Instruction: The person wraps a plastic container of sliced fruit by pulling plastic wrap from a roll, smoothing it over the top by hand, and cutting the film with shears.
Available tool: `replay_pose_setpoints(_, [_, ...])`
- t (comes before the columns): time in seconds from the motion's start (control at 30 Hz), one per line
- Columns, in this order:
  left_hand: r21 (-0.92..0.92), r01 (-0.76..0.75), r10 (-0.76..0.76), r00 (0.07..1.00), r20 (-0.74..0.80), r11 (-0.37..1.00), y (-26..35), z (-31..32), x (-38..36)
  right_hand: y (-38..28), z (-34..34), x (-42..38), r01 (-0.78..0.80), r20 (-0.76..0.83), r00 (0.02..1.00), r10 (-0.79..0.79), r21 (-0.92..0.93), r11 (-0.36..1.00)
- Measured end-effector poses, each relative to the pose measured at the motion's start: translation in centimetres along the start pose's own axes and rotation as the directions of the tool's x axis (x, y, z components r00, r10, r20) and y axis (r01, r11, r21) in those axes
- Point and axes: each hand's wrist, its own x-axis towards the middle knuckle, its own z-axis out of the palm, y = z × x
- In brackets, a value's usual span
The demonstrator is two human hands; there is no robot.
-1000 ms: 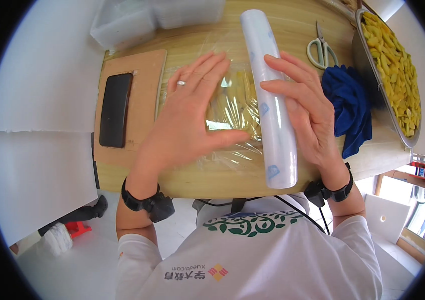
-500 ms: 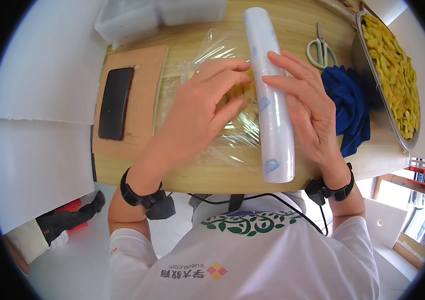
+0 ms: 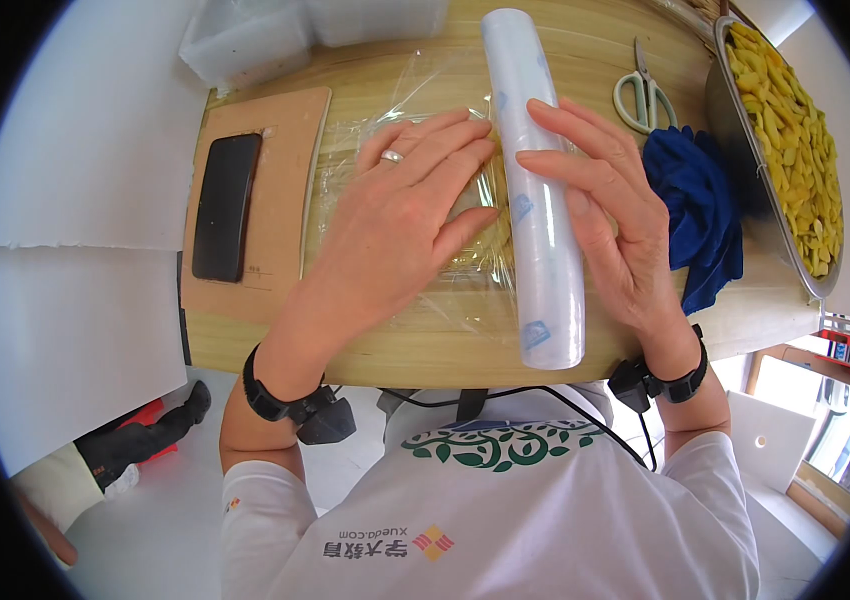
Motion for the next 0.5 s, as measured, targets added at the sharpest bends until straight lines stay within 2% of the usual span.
replay_pose_setpoints(0.5, [0.075, 0.017, -0.027, 0.992, 0.125, 0.997, -0.69, -1.01, 0.11, 0.34, -0.3, -0.17, 0.005, -0.012, 1.0, -0.005, -0.002, 1.0])
